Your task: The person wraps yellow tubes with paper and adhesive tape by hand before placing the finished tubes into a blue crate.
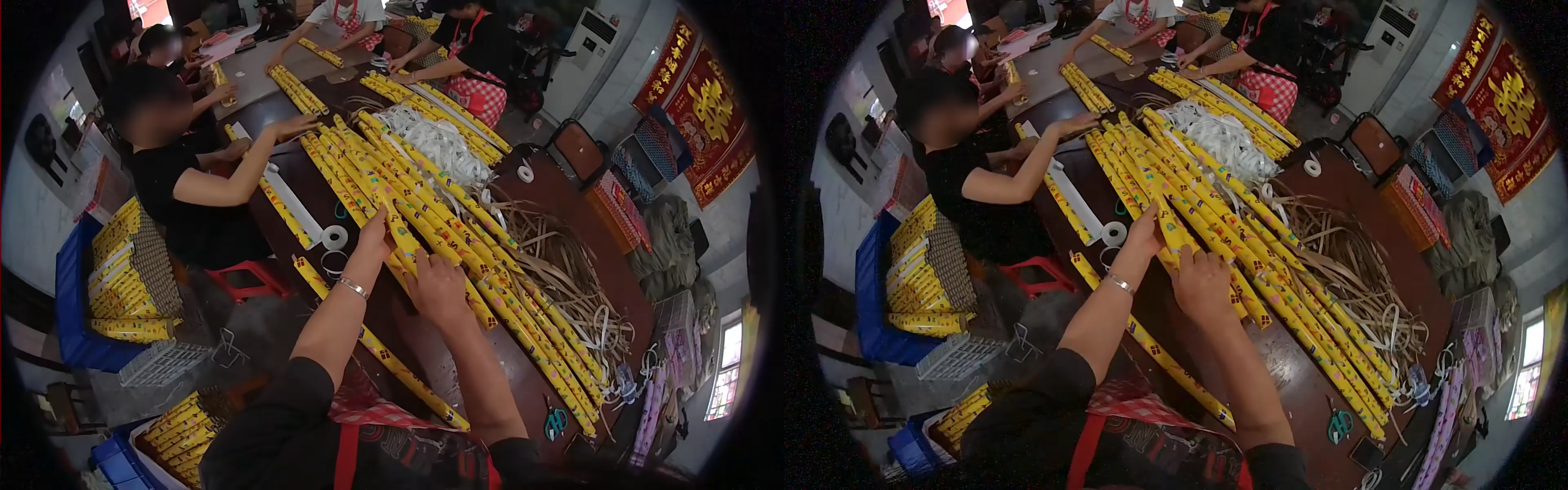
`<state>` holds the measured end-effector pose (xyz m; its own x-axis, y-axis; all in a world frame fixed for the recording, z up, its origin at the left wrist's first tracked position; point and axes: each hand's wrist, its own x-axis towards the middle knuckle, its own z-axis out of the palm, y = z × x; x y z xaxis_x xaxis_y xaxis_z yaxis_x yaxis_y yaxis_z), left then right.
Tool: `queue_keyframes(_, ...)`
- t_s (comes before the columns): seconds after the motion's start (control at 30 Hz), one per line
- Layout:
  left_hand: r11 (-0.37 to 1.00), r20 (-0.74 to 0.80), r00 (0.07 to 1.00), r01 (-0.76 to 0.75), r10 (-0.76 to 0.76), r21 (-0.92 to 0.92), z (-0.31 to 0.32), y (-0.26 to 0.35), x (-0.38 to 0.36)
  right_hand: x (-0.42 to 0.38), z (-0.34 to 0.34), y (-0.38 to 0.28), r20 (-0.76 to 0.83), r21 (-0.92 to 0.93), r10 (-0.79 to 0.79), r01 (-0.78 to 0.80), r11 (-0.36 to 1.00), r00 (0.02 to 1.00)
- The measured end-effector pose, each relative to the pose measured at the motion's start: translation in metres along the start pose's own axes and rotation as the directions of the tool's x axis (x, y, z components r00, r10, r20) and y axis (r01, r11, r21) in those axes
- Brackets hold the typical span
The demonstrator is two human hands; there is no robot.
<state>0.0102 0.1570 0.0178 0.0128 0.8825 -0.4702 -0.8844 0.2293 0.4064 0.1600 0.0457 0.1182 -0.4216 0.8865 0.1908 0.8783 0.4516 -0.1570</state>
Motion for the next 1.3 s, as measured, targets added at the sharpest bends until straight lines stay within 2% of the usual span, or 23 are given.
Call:
queue_keyframes(0.13,0.997,0.030,0.999,-0.011,0.014,-0.075,-0.002,0.001,-0.003,0.002,0.001,-0.003,-0.006,-0.021,-0.021,0.021,1.000,1.000)
queue_keyframes(0.2,0.994,0.137,0.989,0.061,-0.048,-0.095,-0.010,-0.001,-0.008,0.001,0.002,-0.005,-0.018,-0.024,-0.012,0.011,1.000,1.000)
queue_keyframes(0.27,0.997,0.177,0.984,0.016,-0.003,-0.076,-0.013,0.000,-0.010,0.000,0.003,-0.007,-0.027,-0.001,0.000,0.000,1.000,1.000)
queue_keyframes(0.33,0.999,0.152,0.988,0.000,-0.008,0.048,-0.012,0.002,-0.009,-0.005,0.006,-0.007,-0.032,0.019,0.013,-0.012,1.000,0.999)
queue_keyframes(0.4,0.999,0.206,0.978,0.027,-0.031,0.023,0.001,0.007,-0.011,-0.007,0.009,-0.003,-0.172,0.002,-0.053,0.054,0.999,0.984)
queue_keyframes(0.43,0.999,0.219,0.975,0.046,-0.049,0.018,0.004,0.009,-0.006,-0.006,0.007,-0.002,-0.163,-0.006,-0.064,0.063,0.998,0.985)
queue_keyframes(0.5,0.997,0.021,0.997,0.069,-0.069,0.034,0.019,0.016,0.002,-0.008,0.003,-0.001,-0.136,-0.012,-0.070,0.069,0.998,0.988)
queue_keyframes(0.67,0.998,0.006,0.998,0.058,-0.058,0.027,0.022,0.023,0.047,-0.005,0.004,0.000,-0.092,-0.054,-0.004,-0.001,0.999,0.996)
queue_keyframes(0.73,0.999,-0.060,0.998,0.038,-0.037,0.016,0.026,0.026,0.060,0.000,0.017,0.007,-0.156,-0.069,-0.028,0.017,0.997,0.987)
queue_keyframes(0.77,0.996,-0.069,0.997,0.044,-0.038,0.079,0.029,0.028,0.065,0.005,0.019,0.012,-0.220,-0.080,-0.050,0.033,0.996,0.974)
queue_keyframes(0.8,0.997,-0.060,0.998,0.036,-0.032,0.075,0.041,0.035,0.058,0.015,0.011,0.012,-0.127,-0.070,-0.005,-0.004,0.998,0.992)
queue_keyframes(0.87,0.913,-0.143,0.989,0.089,-0.035,0.398,0.060,0.049,0.039,0.041,0.009,0.024,-0.111,-0.037,0.003,-0.007,0.999,0.994)
queue_keyframes(0.9,0.867,-0.035,0.999,0.032,-0.017,0.497,0.058,0.055,0.046,0.056,0.007,0.030,-0.100,0.001,0.018,-0.018,1.000,0.995)
queue_keyframes(0.97,0.854,0.068,0.998,-0.049,0.015,0.519,0.055,0.066,0.036,0.065,-0.001,0.037,-0.264,0.006,-0.058,0.061,0.998,0.963)
queue_keyframes(1.0,0.790,-0.023,0.994,-0.073,0.109,0.608,0.050,0.066,0.035,0.060,-0.007,0.036,-0.278,0.031,-0.040,0.051,0.998,0.960)
queue_keyframes(1.07,0.522,0.101,0.971,-0.202,0.216,0.829,0.035,0.064,-0.012,0.025,-0.014,0.036,-0.330,-0.020,-0.095,0.094,0.995,0.939)
queue_keyframes(1.1,0.383,0.197,0.954,-0.273,0.226,0.882,0.020,0.057,-0.036,-0.002,-0.019,0.035,-0.299,0.025,-0.106,0.119,0.993,0.948)
queue_keyframes(1.13,0.105,0.472,0.821,-0.526,0.322,0.844,-0.015,0.042,-0.044,-0.035,-0.023,0.036,-0.291,0.063,-0.139,0.164,0.984,0.946)
queue_keyframes(1.17,0.080,0.587,0.719,-0.655,0.371,0.751,-0.032,0.025,-0.081,-0.070,-0.023,0.035,-0.286,0.105,-0.181,0.218,0.970,0.941)
queue_keyframes(1.2,-0.045,0.592,0.732,-0.616,0.336,0.787,-0.053,0.013,-0.112,-0.105,-0.019,0.033,-0.250,0.176,-0.161,0.208,0.962,0.955)
queue_keyframes(1.27,-0.233,0.703,0.662,-0.664,0.258,0.711,-0.082,-0.015,-0.163,-0.173,-0.007,0.029,-0.169,0.275,-0.101,0.146,0.950,0.980)
queue_keyframes(1.3,-0.235,0.704,0.669,-0.663,0.239,0.711,-0.087,-0.022,-0.175,-0.197,-0.003,0.029,-0.142,0.291,-0.069,0.108,0.950,0.987)
